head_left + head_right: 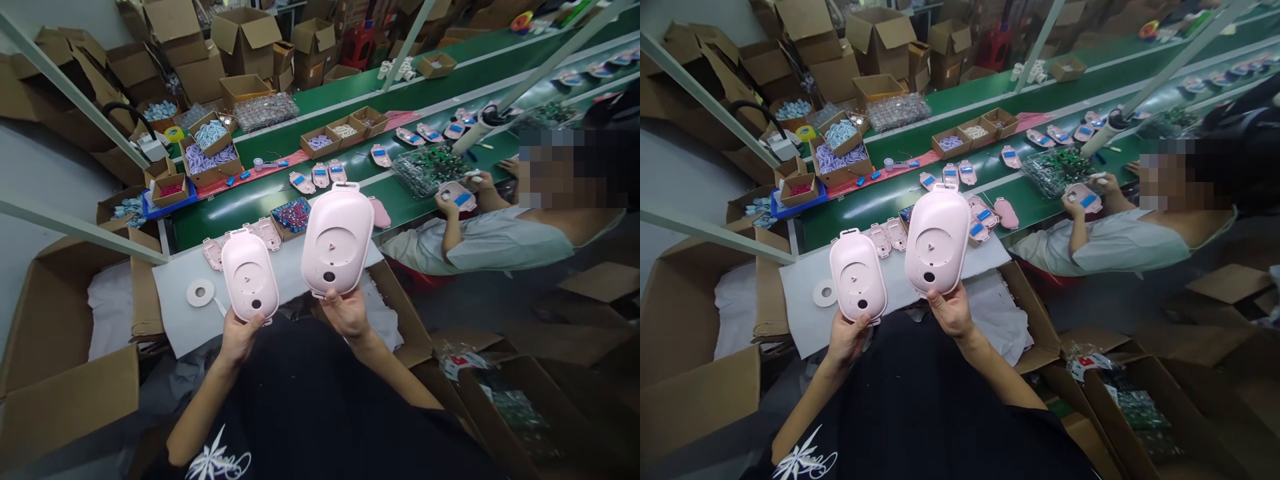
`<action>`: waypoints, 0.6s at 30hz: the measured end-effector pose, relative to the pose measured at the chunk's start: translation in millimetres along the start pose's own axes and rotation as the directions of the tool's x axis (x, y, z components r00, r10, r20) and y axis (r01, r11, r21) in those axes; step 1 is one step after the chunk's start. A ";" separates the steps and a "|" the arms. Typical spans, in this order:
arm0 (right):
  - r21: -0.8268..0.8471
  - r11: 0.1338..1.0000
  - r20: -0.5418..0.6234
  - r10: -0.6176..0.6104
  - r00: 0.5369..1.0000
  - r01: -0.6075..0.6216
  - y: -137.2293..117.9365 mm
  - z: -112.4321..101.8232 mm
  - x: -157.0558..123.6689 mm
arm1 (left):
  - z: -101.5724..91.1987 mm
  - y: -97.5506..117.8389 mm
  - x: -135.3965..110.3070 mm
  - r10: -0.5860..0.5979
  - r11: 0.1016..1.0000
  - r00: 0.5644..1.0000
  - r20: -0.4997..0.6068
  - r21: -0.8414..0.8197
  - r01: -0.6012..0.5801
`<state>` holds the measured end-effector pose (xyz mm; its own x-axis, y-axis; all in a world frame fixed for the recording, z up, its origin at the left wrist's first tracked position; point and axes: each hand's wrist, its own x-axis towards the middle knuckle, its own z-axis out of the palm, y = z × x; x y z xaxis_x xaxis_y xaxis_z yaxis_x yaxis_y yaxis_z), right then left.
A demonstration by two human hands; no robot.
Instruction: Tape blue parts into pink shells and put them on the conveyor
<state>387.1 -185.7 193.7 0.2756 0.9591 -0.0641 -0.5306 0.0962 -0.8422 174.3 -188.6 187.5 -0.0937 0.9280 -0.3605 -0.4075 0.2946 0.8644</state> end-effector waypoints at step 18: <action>-0.133 0.985 -0.058 -0.115 0.992 0.106 -12.6 -11.9 9.2 | 15.0 -2.8 16.6 -0.004 1.000 0.996 0.093 0.016 0.003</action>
<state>405.8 -181.3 197.4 0.3804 0.9248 0.0019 -0.3869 0.1610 -0.9079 187.5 -170.6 184.4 -0.0074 0.9439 -0.3302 -0.3936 0.3008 0.8687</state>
